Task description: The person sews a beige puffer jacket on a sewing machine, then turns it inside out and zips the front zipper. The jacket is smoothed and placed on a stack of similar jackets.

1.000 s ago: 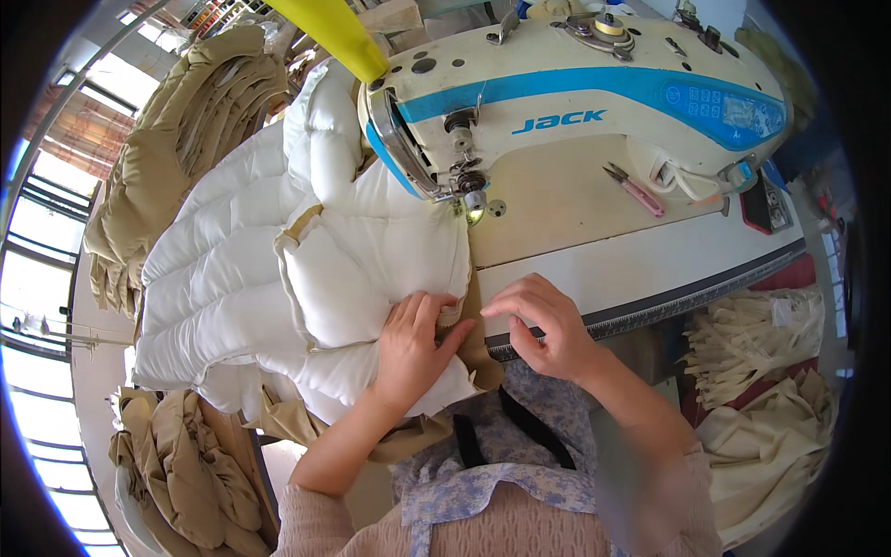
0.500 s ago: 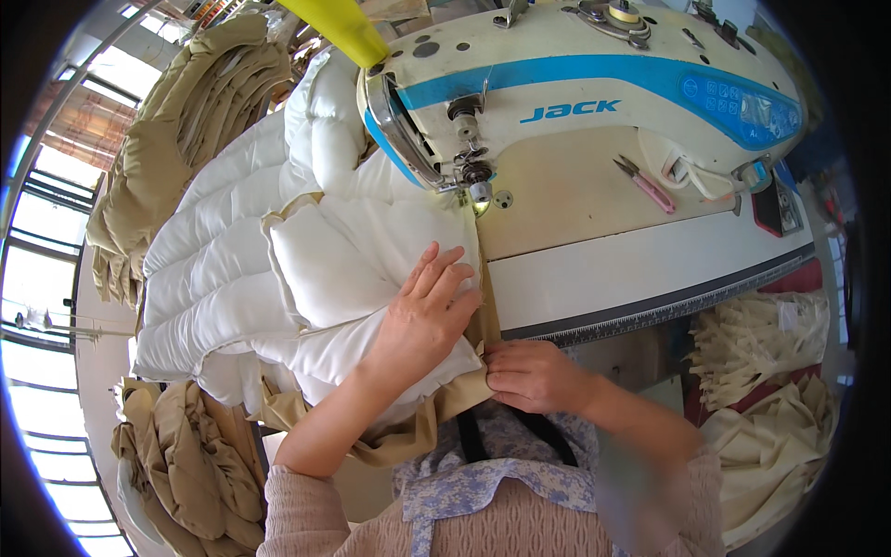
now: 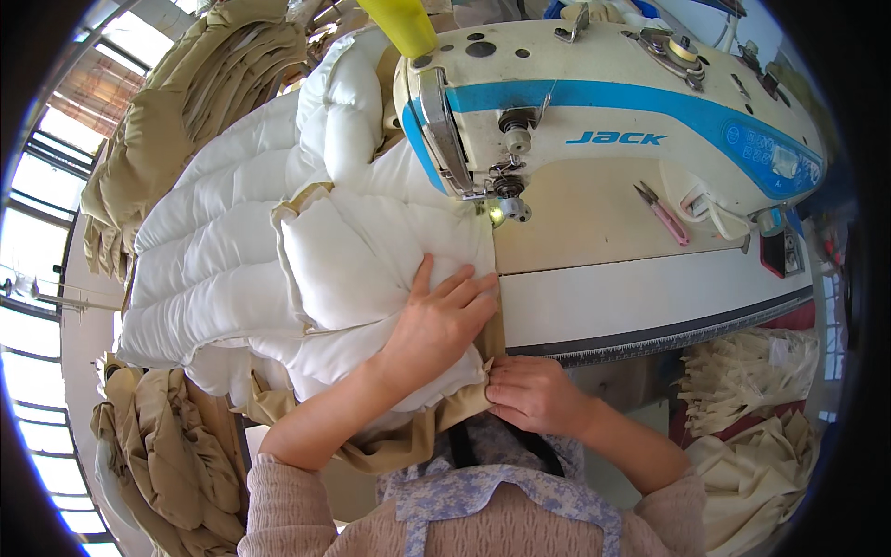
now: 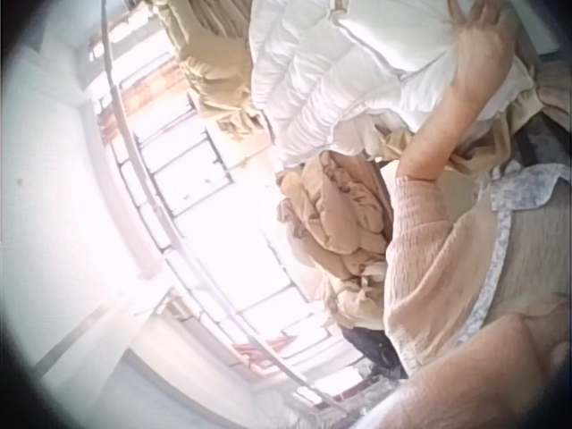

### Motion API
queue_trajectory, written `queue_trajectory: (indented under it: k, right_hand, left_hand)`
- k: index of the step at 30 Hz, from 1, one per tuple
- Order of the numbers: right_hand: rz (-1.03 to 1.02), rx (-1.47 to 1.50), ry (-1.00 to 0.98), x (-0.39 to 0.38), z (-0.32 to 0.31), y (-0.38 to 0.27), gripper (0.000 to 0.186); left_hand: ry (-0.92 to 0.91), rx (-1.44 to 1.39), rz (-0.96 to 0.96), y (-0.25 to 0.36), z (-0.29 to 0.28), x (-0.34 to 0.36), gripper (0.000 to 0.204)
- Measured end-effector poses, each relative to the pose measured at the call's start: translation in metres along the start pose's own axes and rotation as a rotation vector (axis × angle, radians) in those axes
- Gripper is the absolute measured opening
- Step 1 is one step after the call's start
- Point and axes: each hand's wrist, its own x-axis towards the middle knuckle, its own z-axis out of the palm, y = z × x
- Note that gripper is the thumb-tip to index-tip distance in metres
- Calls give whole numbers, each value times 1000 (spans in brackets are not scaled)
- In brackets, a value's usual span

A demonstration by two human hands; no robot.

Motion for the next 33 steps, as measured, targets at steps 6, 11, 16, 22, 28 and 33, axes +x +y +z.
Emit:
queue_trajectory:
  k: [6,11,16,22,28,33]
  right_hand:
    - [160,21,-20,23,-8,14,15]
    - [222,-8,-10,42,-10,32,17]
    - [446,166,20,44,-9,19,26]
    - [858,611,-119,42,-30,5,44]
    - [236,302,-108,32,-6,1,18]
    - [172,143,-77,21,7,2,11]
  left_hand:
    - [65,-23,17,-24,3,23,9]
    - [75,-117,-2,-55,13,40,15]
    - [20,-290,-115,-47,-8,42,18]
    - [80,-787,132,50,-45,-48,26]
    - [-316,87,-304,0,-38,-122,37]
    - [-199,-76,-241,37,-95,-128,21]
